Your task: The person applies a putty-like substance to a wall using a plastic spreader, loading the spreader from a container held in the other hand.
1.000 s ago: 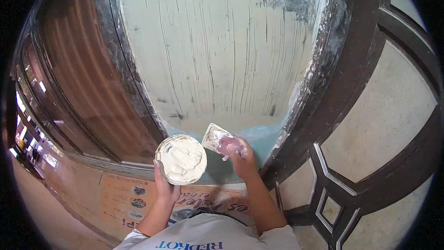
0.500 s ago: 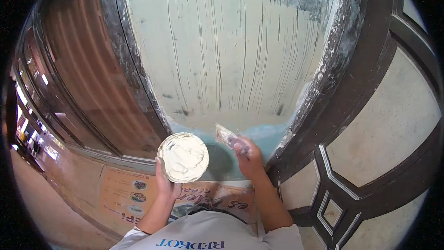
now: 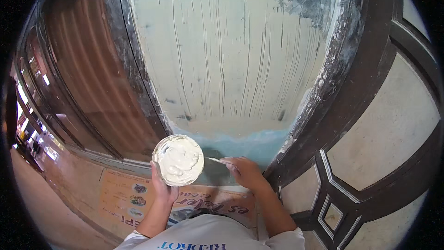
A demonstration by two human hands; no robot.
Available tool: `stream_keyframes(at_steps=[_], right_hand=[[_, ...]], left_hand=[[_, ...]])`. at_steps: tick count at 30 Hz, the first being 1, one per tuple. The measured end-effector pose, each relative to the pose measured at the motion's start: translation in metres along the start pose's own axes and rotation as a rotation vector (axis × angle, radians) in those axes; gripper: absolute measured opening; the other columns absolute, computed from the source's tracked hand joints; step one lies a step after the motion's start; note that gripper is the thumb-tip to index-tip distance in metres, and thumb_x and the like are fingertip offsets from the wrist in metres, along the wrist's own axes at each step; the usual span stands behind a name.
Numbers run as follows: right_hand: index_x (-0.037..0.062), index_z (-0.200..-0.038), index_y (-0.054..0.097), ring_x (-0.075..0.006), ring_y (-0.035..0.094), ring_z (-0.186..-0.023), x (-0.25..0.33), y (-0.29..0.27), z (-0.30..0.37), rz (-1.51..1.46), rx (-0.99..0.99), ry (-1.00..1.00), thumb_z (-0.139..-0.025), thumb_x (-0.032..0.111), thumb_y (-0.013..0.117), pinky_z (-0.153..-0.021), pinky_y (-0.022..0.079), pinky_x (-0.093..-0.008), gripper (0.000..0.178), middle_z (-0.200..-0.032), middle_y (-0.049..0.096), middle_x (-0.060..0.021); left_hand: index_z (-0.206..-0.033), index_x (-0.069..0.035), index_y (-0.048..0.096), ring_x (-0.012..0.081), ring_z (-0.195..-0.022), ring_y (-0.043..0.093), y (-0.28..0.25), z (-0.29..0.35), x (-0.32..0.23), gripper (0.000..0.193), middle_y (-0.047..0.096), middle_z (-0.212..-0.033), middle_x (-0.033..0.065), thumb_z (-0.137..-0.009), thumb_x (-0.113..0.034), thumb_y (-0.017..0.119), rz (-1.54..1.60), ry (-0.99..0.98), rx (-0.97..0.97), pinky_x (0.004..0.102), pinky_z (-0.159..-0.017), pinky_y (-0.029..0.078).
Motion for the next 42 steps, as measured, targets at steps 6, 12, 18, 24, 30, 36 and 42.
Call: stream_keyframes(at_steps=[6,12,18,24,30,36,42], right_hand=[[0.0053,-0.116,0.064,-0.0367,0.064,-0.097,0.003,-0.023,0.003,-0.04,-0.191,0.161,-0.095,0.016,0.057,-0.085,0.051,-0.0386,0.025,-0.108,0.067,-0.017],[0.0045,-0.114,0.066,-0.0361,0.064,-0.097,0.021,-0.082,-0.032,0.305,-0.274,0.023,-0.09,0.013,0.06,-0.085,0.051,-0.0413,0.026,-0.105,0.068,-0.0168],[0.0166,-0.119,0.066,-0.0295,0.062,-0.075,0.184,-0.205,-0.125,1.011,-0.664,-0.342,-0.079,0.011,0.065,-0.065,0.048,-0.0423,0.041,-0.081,0.065,-0.0072],[0.0234,-0.12,0.065,-0.026,0.063,-0.095,0.265,-0.254,-0.223,1.257,-0.822,-0.64,-0.083,0.012,0.063,-0.081,0.048,-0.0413,0.039,-0.101,0.067,-0.0032],[0.0295,-0.127,0.062,-0.0263,0.059,-0.107,0.168,-0.195,-0.228,1.326,-0.814,-0.366,-0.087,0.024,0.06,-0.088,0.044,-0.0485,0.04,-0.122,0.064,-0.0029],[0.0276,-0.132,0.059,-0.0287,0.055,-0.11,-0.05,-0.026,-0.068,1.306,-0.467,0.054,-0.085,0.024,0.063,-0.094,0.041,-0.0469,0.047,-0.13,0.059,-0.0037],[0.0248,-0.128,0.062,-0.0245,0.055,-0.112,-0.092,0.003,-0.002,0.923,-0.368,0.115,-0.086,0.019,0.061,-0.094,0.041,-0.0457,0.042,-0.129,0.06,-0.0042]], left_hand=[[-0.145,-0.01,0.039,0.0283,-0.133,0.044,-0.023,0.0,0.004,0.063,0.044,-0.147,0.0102,-0.101,-0.055,0.034,-0.013,0.002,-0.075,0.043,-0.112,0.036],[-0.145,-0.01,0.039,0.0284,-0.133,0.045,-0.023,0.006,0.004,0.063,0.045,-0.147,0.0105,-0.101,-0.055,0.032,0.016,-0.022,-0.008,0.0429,-0.112,0.036],[-0.145,-0.01,0.039,0.0286,-0.132,0.046,-0.03,0.004,-0.009,0.063,0.045,-0.146,0.0104,-0.101,-0.054,0.034,-0.012,0.002,-0.052,0.0429,-0.111,0.038],[-0.145,-0.01,0.039,0.0287,-0.133,0.046,-0.035,-0.001,-0.017,0.061,0.044,-0.147,0.0107,-0.102,-0.053,0.033,-0.023,-0.017,-0.031,0.0434,-0.111,0.038],[-0.145,-0.01,0.039,0.0289,-0.132,0.046,-0.044,-0.001,-0.022,0.061,0.044,-0.147,0.0098,-0.102,-0.052,0.034,-0.029,-0.017,-0.046,0.0431,-0.11,0.039],[-0.145,-0.01,0.039,0.0288,-0.133,0.045,-0.061,-0.002,-0.022,0.062,0.044,-0.147,0.0097,-0.101,-0.053,0.034,-0.011,-0.018,-0.061,0.043,-0.11,0.038],[-0.146,-0.01,0.038,0.0287,-0.133,0.045,-0.06,-0.004,-0.021,0.062,0.044,-0.148,0.0093,-0.101,-0.053,0.033,-0.03,-0.043,-0.074,0.0434,-0.11,0.039]])
Point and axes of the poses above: each hand's wrist, its own z-axis away from the middle knuckle, its own y-axis out of the palm, x = y × z, the point moved 8 cm from there along -z, towards the middle knuckle
